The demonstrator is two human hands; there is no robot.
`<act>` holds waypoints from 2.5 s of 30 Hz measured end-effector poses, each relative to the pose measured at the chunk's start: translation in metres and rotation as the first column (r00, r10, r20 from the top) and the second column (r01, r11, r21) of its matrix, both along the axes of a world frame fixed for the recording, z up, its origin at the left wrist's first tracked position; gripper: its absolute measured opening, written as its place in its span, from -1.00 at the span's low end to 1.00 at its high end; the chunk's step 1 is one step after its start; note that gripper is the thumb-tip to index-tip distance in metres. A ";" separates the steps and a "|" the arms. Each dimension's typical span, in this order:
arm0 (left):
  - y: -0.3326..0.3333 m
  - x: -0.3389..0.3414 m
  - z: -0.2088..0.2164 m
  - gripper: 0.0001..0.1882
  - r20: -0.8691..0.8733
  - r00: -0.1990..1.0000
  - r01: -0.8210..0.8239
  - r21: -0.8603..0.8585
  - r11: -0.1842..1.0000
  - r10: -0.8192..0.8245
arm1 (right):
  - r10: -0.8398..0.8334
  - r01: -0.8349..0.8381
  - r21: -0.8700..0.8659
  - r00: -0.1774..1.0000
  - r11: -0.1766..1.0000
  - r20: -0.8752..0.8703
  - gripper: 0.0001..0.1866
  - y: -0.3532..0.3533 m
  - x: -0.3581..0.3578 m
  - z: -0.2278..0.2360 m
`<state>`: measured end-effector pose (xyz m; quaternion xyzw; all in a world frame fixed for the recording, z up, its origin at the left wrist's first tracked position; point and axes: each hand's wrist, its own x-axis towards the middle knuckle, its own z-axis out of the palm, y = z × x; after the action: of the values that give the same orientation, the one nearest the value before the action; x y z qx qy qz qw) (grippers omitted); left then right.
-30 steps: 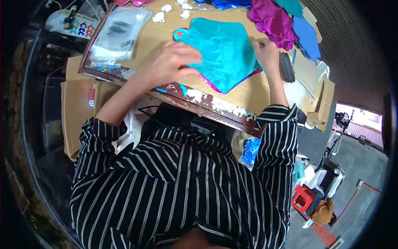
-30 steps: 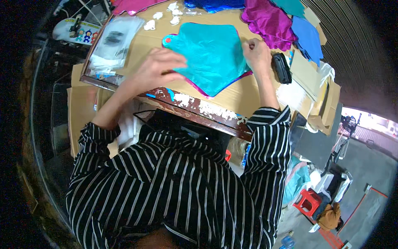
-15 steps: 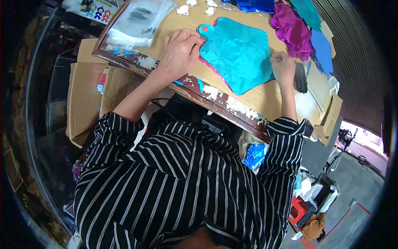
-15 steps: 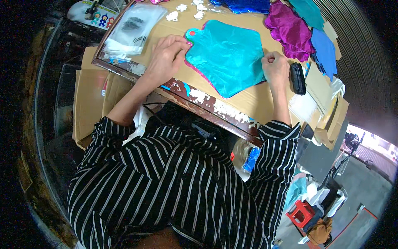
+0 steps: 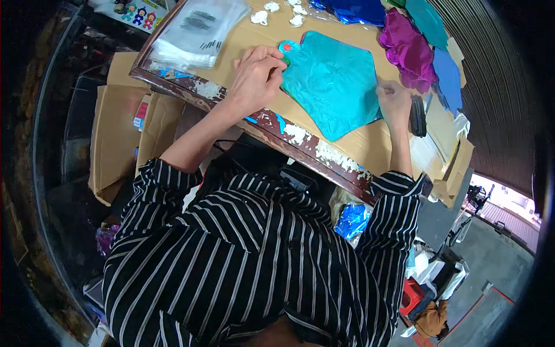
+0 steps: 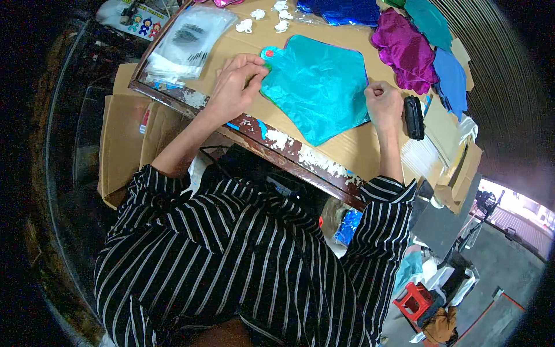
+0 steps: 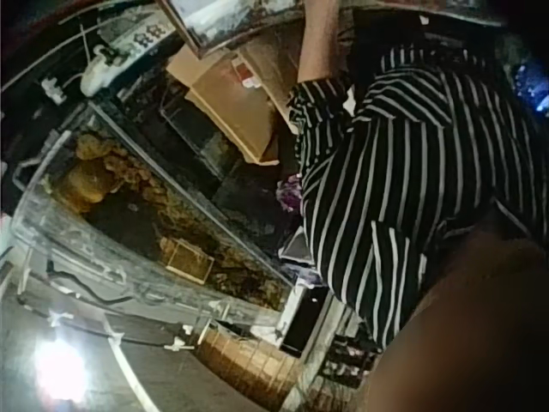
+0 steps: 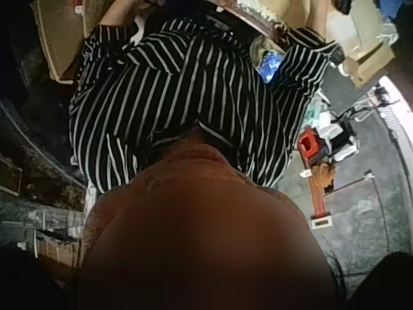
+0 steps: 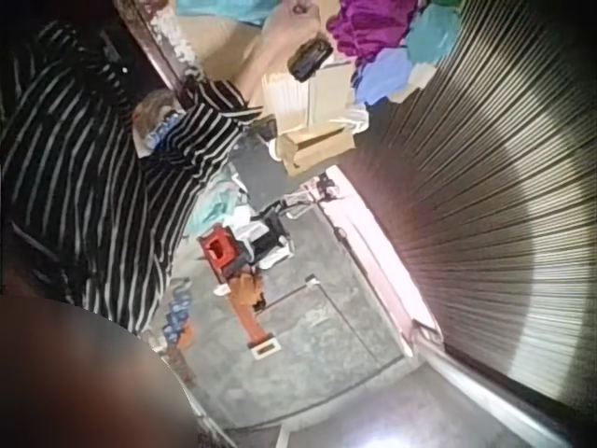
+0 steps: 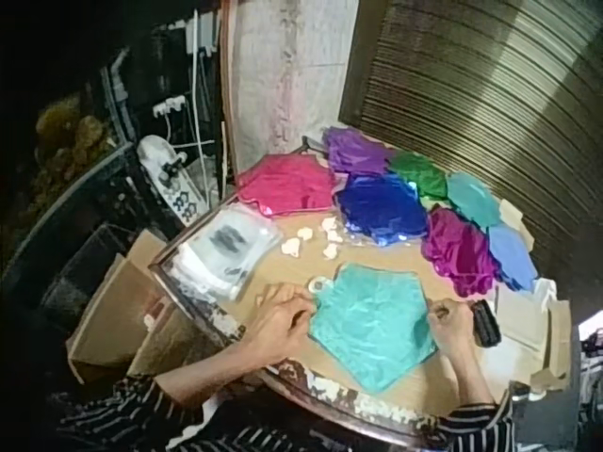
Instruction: Folding various colored plastic foil sheets into smaller shapes.
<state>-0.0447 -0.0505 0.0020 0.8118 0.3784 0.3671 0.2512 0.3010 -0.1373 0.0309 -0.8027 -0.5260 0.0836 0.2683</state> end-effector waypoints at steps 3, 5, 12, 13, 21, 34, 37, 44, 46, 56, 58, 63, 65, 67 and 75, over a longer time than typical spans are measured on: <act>0.014 -0.009 0.003 -0.83 -0.051 0.998 0.048 0.029 0.998 -0.046 | -0.007 0.007 0.005 0.998 1.000 0.055 -0.81 0.002 0.007 0.002; 0.030 -0.012 0.010 -0.75 -0.159 0.981 0.129 0.091 0.987 -0.113 | 0.001 -0.001 0.014 0.999 1.000 0.051 -0.81 0.003 0.012 0.002; 0.070 0.006 0.023 -0.51 -0.312 0.903 0.357 0.166 0.919 -0.294 | 0.068 -0.067 -0.014 0.996 0.998 0.057 -0.80 0.012 0.014 0.004; 0.073 0.009 0.022 -0.47 -0.355 0.872 0.392 0.098 0.915 -0.336 | 0.083 -0.083 -0.014 0.997 0.996 0.007 -0.79 0.010 0.015 0.004; 0.080 0.006 0.019 -0.47 -0.222 0.847 0.518 0.140 0.844 -0.483 | 0.170 -0.167 0.058 0.984 0.984 -0.052 -0.78 0.002 0.027 0.004; 0.076 0.015 0.017 -0.55 -0.219 0.841 0.527 0.130 0.840 -0.494 | 0.180 -0.179 -0.074 0.984 0.981 -0.005 -0.82 -0.006 0.036 0.002; 0.075 0.011 0.015 -0.59 -0.196 0.859 0.497 0.088 0.864 -0.474 | 0.198 -0.213 -0.131 0.973 0.968 -0.116 -0.83 -0.007 0.036 0.007; 0.079 0.013 0.007 -0.62 -0.196 0.883 0.456 0.147 0.878 -0.426 | 0.100 -0.114 -0.138 0.990 0.984 -0.103 -0.67 -0.016 0.035 0.010; 0.079 0.019 0.003 -0.61 -0.197 0.888 0.447 0.159 0.880 -0.416 | 0.188 -0.187 -0.051 0.982 0.981 0.015 -0.60 -0.031 0.033 0.015; 0.083 0.008 0.000 -0.56 -0.202 0.878 0.464 0.140 0.875 -0.434 | 0.503 -0.479 -0.170 0.850 0.861 0.155 -0.47 -0.065 -0.001 0.029; 0.083 0.008 -0.001 -0.56 -0.207 0.876 0.468 0.139 0.873 -0.437 | 0.502 -0.476 -0.174 0.847 0.862 0.173 -0.49 -0.063 0.005 0.024; 0.086 0.002 -0.005 -0.55 -0.217 0.876 0.469 0.163 0.868 -0.432 | 0.490 -0.480 -0.099 0.855 0.872 0.172 -0.53 -0.065 0.001 0.026; 0.090 0.005 -0.008 -0.55 -0.220 0.879 0.463 0.184 0.867 -0.423 | 0.512 -0.501 -0.103 0.839 0.859 0.187 -0.54 -0.073 -0.004 0.038; 0.089 0.009 -0.011 -0.53 -0.179 0.856 0.509 0.133 0.850 -0.485 | 0.551 -0.538 -0.119 0.809 0.835 0.206 -0.57 -0.074 -0.011 0.043; 0.086 0.002 -0.001 -0.52 -0.190 0.840 0.534 0.128 0.835 -0.508 | 0.671 -0.663 -0.136 0.687 0.736 0.280 -0.60 -0.063 -0.014 0.035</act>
<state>-0.0422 0.0360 0.0013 0.9280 0.1261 0.2552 0.2402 0.2868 -0.2003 0.0654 -0.5626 -0.8156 0.0545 0.1236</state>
